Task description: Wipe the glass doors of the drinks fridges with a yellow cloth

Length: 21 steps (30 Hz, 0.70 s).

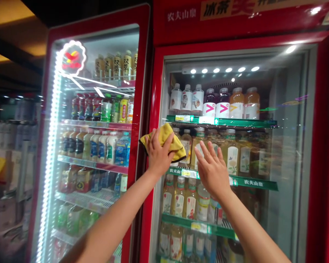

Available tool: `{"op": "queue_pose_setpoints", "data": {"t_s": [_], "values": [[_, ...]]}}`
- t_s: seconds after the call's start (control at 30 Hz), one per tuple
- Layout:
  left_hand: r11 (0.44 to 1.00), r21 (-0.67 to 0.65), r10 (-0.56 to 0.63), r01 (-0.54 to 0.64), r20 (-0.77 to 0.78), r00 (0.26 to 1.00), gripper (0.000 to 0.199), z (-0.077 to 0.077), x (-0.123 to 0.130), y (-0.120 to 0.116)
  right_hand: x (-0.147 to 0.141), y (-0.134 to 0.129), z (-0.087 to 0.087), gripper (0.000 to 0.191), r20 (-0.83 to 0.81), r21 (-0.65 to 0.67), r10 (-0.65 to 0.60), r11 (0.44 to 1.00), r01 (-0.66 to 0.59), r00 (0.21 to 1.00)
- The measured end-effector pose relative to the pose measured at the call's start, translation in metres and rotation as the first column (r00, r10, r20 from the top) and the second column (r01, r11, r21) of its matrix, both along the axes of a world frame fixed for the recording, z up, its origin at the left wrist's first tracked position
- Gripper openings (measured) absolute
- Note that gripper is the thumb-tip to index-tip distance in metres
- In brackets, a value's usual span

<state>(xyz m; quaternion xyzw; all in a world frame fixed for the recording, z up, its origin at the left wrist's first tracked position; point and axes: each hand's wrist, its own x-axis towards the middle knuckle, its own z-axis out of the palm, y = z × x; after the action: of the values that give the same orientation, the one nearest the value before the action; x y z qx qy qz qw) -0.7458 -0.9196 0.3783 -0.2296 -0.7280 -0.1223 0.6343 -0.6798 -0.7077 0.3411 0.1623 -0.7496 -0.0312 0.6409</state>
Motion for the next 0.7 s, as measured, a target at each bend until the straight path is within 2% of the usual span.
{"op": "queue_pose_setpoints", "data": {"t_s": [0.03,0.1,0.2,0.23,0.27,0.3,0.37,0.47,0.5,0.53,0.6,0.67,0.7], "values": [[0.999,0.044,0.004,-0.004,-0.01,1.0,0.074,0.004,0.001,0.006,-0.001,-0.002,0.002,0.069,-0.002,-0.004,-0.014,1.0,0.014,1.0],[1.0,0.028,0.001,0.001,-0.049,0.999,0.082,-0.009,0.003,0.01,-0.004,-0.004,0.001,0.072,-0.004,0.009,-0.038,0.999,0.038,0.999],[0.977,-0.211,-0.048,0.023,-0.111,0.993,0.093,-0.048,0.001,-0.005,-0.005,-0.001,-0.007,0.077,-0.008,0.061,-0.066,0.996,0.066,0.998],[0.953,-0.302,-0.059,0.021,-0.117,0.991,0.093,-0.055,0.0,-0.012,-0.005,0.002,-0.009,0.077,-0.009,0.076,-0.071,0.995,0.071,0.997],[0.94,-0.342,-0.046,0.005,-0.111,0.993,0.091,-0.057,-0.001,-0.018,-0.005,0.004,-0.01,0.077,-0.011,0.089,-0.072,0.993,0.073,0.997],[0.943,-0.333,-0.019,-0.016,-0.102,0.995,0.089,-0.052,-0.002,-0.021,-0.005,0.007,-0.01,0.077,-0.013,0.098,-0.071,0.993,0.072,0.997],[0.979,-0.194,0.055,-0.064,-0.053,0.997,0.085,-0.025,-0.001,-0.015,-0.005,0.013,-0.007,0.075,-0.021,0.095,-0.065,0.993,0.066,0.998],[0.995,0.002,0.1,-0.1,0.01,0.995,0.086,0.02,0.005,0.02,-0.005,0.019,-0.001,0.072,-0.049,0.066,-0.061,0.996,0.064,0.997],[0.995,0.021,0.1,-0.1,0.011,0.995,0.087,0.026,0.008,0.033,-0.004,0.022,-0.001,0.072,-0.059,0.063,-0.058,0.996,0.061,0.997],[0.996,0.003,0.092,-0.092,-0.001,0.996,0.088,0.026,0.01,0.044,-0.004,0.025,-0.001,0.072,-0.069,0.067,-0.051,0.996,0.056,0.996],[0.991,-0.121,0.051,-0.057,-0.05,0.997,0.092,0.008,0.014,0.054,-0.001,0.032,-0.004,0.072,-0.089,0.083,-0.033,0.996,0.041,0.995],[0.952,-0.305,-0.016,-0.015,-0.101,0.995,0.094,-0.022,0.014,0.045,0.003,0.043,-0.01,0.073,-0.101,0.098,-0.022,0.995,0.032,0.995],[0.915,-0.404,-0.052,0.002,-0.114,0.992,0.093,-0.036,0.013,0.036,0.006,0.049,-0.013,0.073,-0.1,0.107,-0.02,0.994,0.031,0.995]]}}
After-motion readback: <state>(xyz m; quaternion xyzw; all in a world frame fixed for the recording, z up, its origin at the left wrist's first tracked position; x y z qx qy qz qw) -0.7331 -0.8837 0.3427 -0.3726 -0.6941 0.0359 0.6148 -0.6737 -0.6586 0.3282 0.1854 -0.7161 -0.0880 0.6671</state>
